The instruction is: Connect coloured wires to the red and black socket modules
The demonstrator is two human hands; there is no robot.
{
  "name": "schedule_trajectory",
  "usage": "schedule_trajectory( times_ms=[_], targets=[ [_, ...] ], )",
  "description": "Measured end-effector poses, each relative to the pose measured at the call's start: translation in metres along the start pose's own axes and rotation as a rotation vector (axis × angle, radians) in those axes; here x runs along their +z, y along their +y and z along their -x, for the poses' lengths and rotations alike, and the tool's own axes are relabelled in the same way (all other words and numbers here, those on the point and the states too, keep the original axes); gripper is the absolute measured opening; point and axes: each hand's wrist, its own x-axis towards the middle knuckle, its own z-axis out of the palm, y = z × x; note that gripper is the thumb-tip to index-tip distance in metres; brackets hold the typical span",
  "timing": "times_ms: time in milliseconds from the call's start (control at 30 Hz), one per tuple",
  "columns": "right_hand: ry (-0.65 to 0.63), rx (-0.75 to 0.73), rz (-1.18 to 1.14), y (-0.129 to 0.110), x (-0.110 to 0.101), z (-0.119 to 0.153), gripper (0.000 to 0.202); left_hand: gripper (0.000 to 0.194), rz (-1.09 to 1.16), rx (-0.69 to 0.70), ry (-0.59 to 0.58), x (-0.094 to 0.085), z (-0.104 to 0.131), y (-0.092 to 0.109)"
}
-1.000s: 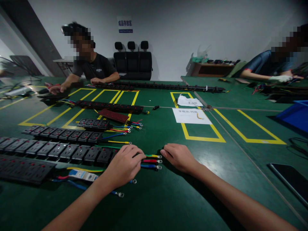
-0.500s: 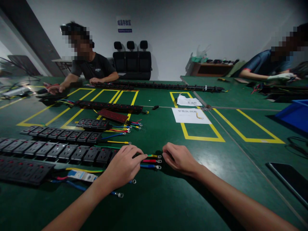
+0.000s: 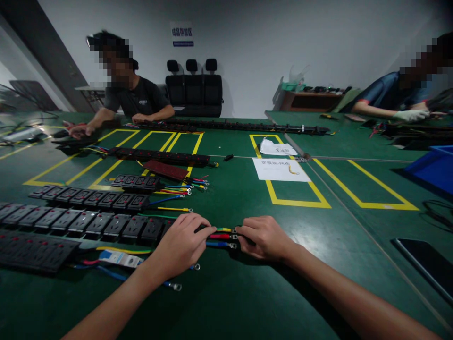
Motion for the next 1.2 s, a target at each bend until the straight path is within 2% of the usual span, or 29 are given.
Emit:
schedule_trajectory(
  times_ms=[167,333,467,633,733,867,1000,1200],
  targets=[
    [0.073,-0.009,-0.03,-0.003,0.0,0.0,0.02,0.036,0.004,0.005,0.015,0.0,0.0,-0.001],
    [0.06,-0.026,-0.026,-0.005,0.0,-0.001,0.022,0.036,-0.002,0.006,0.005,0.002,0.001,-0.001],
    [0.134,-0.022,-0.014,-0.005,0.001,-0.001,0.02,0.036,0.004,0.003,0.002,0.001,0.0,-0.001],
    [0.117,-0.07,0.015,-0.006,0.002,0.0,0.028,0.036,-0.003,0.002,-0.002,0.001,0.0,-0.001],
    [0.173,-0.047,0.023,-0.007,0.001,0.0,0.019,0.036,-0.003,0.002,-0.003,0.001,0.0,-0.001],
    [0.116,-0.087,0.002,-0.009,-0.001,-0.002,0.018,0.037,-0.008,0.004,0.001,0.001,0.0,-0.001],
    [0.113,-0.068,-0.01,-0.01,-0.005,-0.004,0.015,0.037,-0.007,0.002,0.008,0.001,0.0,-0.001],
    [0.043,-0.096,-0.119,-0.012,-0.006,-0.008,0.014,0.037,-0.013,-0.002,0.015,0.001,0.001,-0.001]
  ],
)
